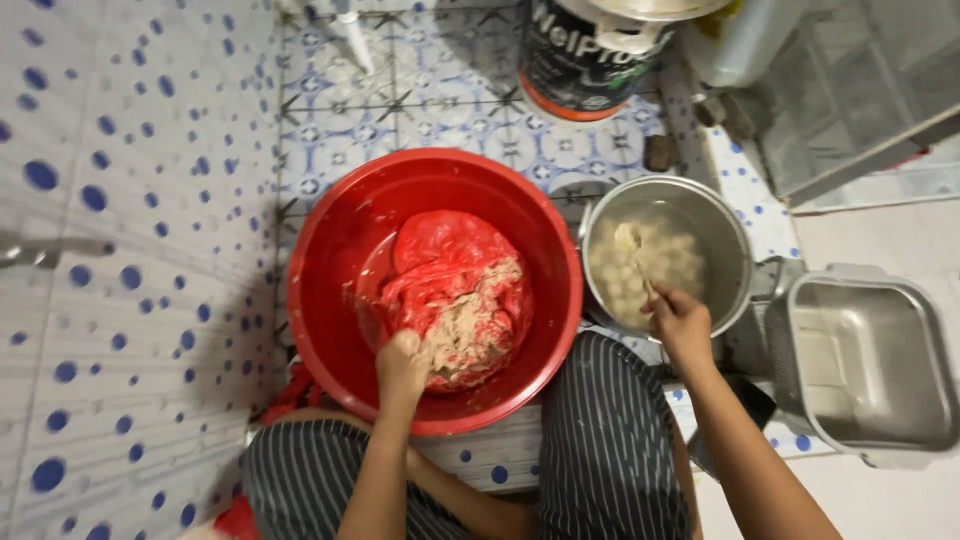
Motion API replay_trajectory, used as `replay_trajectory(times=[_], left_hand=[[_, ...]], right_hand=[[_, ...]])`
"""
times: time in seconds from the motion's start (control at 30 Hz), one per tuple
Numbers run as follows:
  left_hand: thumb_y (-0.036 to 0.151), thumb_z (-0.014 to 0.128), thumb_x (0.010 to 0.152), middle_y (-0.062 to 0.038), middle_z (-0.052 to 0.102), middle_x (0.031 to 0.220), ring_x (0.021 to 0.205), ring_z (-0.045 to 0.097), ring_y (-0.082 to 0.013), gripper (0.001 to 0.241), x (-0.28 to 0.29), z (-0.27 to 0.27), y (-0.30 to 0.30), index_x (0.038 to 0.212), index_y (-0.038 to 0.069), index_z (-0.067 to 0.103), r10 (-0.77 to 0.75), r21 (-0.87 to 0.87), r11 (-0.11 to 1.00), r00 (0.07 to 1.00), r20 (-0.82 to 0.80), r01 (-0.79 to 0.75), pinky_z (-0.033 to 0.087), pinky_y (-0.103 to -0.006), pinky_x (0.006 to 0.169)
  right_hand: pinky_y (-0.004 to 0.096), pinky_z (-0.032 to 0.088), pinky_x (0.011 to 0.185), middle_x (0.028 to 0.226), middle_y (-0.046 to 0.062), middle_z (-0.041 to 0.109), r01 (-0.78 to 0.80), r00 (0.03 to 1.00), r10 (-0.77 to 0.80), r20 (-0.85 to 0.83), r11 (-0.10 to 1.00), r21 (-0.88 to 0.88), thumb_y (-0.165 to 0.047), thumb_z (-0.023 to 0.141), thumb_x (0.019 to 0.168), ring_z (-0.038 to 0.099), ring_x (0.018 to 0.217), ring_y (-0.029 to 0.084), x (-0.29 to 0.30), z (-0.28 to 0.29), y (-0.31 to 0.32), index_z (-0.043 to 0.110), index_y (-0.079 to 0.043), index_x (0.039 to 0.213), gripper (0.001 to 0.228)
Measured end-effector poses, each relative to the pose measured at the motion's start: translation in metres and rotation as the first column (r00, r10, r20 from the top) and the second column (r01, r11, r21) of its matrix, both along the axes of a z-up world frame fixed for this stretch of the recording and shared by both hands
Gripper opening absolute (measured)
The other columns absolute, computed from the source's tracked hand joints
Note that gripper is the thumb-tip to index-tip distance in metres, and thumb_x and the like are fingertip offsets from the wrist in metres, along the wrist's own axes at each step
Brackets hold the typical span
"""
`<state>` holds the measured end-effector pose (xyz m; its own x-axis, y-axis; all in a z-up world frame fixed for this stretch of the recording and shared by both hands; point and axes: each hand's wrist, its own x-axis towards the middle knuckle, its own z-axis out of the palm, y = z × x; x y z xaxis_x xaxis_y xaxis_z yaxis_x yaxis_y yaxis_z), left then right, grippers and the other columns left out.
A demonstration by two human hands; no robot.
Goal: Forming meatballs by scooping mixture from a bowl with a spoon and dropping them into a pot of water.
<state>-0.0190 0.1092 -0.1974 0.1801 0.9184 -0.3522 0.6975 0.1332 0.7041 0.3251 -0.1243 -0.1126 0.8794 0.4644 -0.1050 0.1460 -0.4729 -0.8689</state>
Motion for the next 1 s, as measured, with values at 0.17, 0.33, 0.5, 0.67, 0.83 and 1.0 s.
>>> replay_trajectory(times=[0.17,0.33,0.5,0.67,0.83,1.0], left_hand=[[0.044,0.082,0.079,-0.011,0.078,0.088,0.096,0.076,-0.0298,0.033,0.004,-0.018,0.035,0.095,0.016,0.076,-0.088,-0.069,0.994,0.996,0.002,0.088,0.059,-0.0410,0.087],[0.020,0.077,0.077,-0.016,0.076,0.100,0.108,0.071,-0.0365,0.027,0.019,-0.087,0.045,0.103,0.014,0.077,-0.441,0.013,0.893,0.878,-0.186,0.451,0.057,-0.0448,0.093],[0.021,0.081,0.080,-0.014,0.068,0.112,0.107,0.072,-0.0374,0.036,0.039,-0.078,0.058,0.115,0.014,0.074,-0.434,-0.131,0.900,0.825,-0.363,0.416,0.061,-0.0493,0.089],[0.004,0.051,0.101,-0.022,0.067,0.101,0.084,0.065,-0.0266,0.022,0.058,-0.037,0.042,0.108,-0.003,0.071,-0.502,-0.172,0.853,0.683,-0.531,0.493,0.058,-0.0400,0.081],[0.004,0.059,0.101,-0.018,0.068,0.094,0.074,0.062,-0.0216,0.018,0.063,-0.039,0.045,0.115,-0.005,0.066,-0.646,-0.337,0.680,0.315,-0.695,0.652,0.057,-0.0397,0.081],[0.010,0.063,0.102,-0.015,0.064,0.093,0.071,0.052,-0.0175,0.017,0.064,-0.027,0.041,0.113,-0.001,0.068,-0.692,-0.437,0.618,0.187,-0.698,0.654,0.049,-0.0328,0.076]], right_hand=[[0.028,0.040,0.041,0.072,0.019,0.069,-0.095,0.986,0.114,-0.119,0.983,0.159,-0.006,0.059,0.100,0.051,0.043,0.018,-0.075,0.012,-0.011,0.070,0.006,0.117,0.023],[0.023,0.038,0.037,0.070,0.016,0.067,-0.068,0.980,0.114,-0.160,0.960,0.270,0.000,0.056,0.100,0.049,0.040,0.013,-0.113,0.009,-0.002,0.069,0.004,0.122,0.026],[0.021,0.037,0.037,0.071,0.014,0.066,-0.049,0.985,0.099,-0.142,0.945,0.322,0.001,0.055,0.102,0.047,0.041,0.010,-0.116,0.004,0.006,0.068,0.004,0.122,0.024],[0.021,0.041,0.043,0.079,0.010,0.067,-0.083,0.968,0.128,-0.218,0.975,0.206,-0.001,0.059,0.099,0.048,0.050,0.009,-0.112,0.009,0.003,0.067,0.003,0.126,0.028],[0.022,0.040,0.045,0.079,0.011,0.067,-0.058,0.959,0.106,-0.264,0.981,0.184,-0.002,0.059,0.099,0.048,0.052,0.010,-0.112,0.012,0.008,0.067,0.002,0.128,0.030],[0.021,0.039,0.047,0.079,0.010,0.066,-0.062,0.959,0.107,-0.264,0.983,0.173,-0.002,0.058,0.099,0.049,0.054,0.010,-0.112,0.014,0.010,0.067,0.003,0.126,0.029]])
